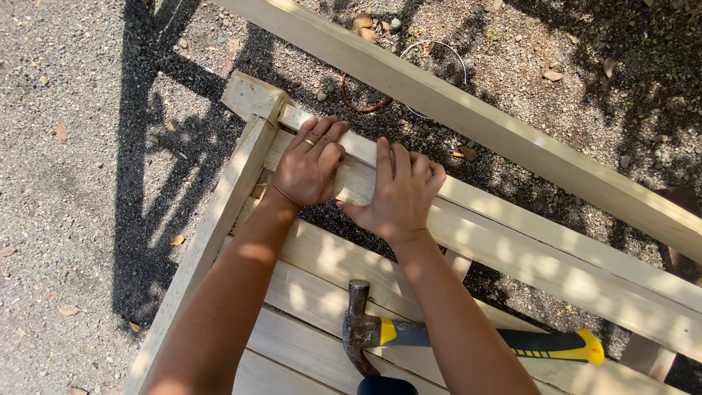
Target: The person hammers nails into wooden slats to fasten them onto a wooden frame structure outdoors. They take nails from a cardboard box, position each nail on a slat, and drive it in with a claw hammer, working along the slats.
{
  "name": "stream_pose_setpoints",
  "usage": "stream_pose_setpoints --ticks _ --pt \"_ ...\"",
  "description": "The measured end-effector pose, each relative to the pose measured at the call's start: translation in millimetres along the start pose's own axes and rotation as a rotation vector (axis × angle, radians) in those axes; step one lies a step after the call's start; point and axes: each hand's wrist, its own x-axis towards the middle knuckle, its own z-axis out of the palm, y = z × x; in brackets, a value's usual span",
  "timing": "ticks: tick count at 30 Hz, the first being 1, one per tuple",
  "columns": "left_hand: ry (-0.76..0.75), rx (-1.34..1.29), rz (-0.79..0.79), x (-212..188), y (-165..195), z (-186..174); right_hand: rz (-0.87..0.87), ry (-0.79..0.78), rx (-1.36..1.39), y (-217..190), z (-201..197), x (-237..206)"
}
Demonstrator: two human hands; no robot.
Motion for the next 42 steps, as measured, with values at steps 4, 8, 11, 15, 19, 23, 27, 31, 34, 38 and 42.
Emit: stream_pose_setpoints --ticks 4,8,11,15,19,23,27,31,34,38,42 --pt "0.003 0.041 0.013 2 3 -3 -0.019 -0.002 -0.008 2 0 1" --pt "-0.009 -0.002 -0.013 1 7 -8 -0.011 -0.014 -0.014 2 1 1" --pt "-0.015 0.077 -0.014 -1 9 -11 -0.025 0.001 -0.045 1 1 0" --pt "-0.065 0.047 -0.004 0 5 -8 -0.014 0.003 -0.045 2 1 -1" --pt "-0.046 0.032 0.000 -3 3 -4 -0.001 0.001 -0.013 1 2 -3" --pt "-0.048 0.069 -0.011 -8 6 -4 0.000 0.018 -0.013 1 -2 -7" --pt "-0.023 0.118 0.010 -6 9 -4 0.077 -0.074 0.027 -4 -10 -9" --pt "0.008 0.169 0.021 -2 10 -3 0.163 -0.215 -0.044 -18 -13 -6" --pt "-0.009 0.162 0.014 -1 12 -3 0.222 -0.330 -0.099 -27 -9 -4" --pt "-0.010 0.122 0.013 -3 11 -5 0.161 -0.266 -0.067 -27 6 -5" --pt "-0.024 0.069 0.015 -5 8 -7 0.130 -0.154 -0.100 -21 21 -11"
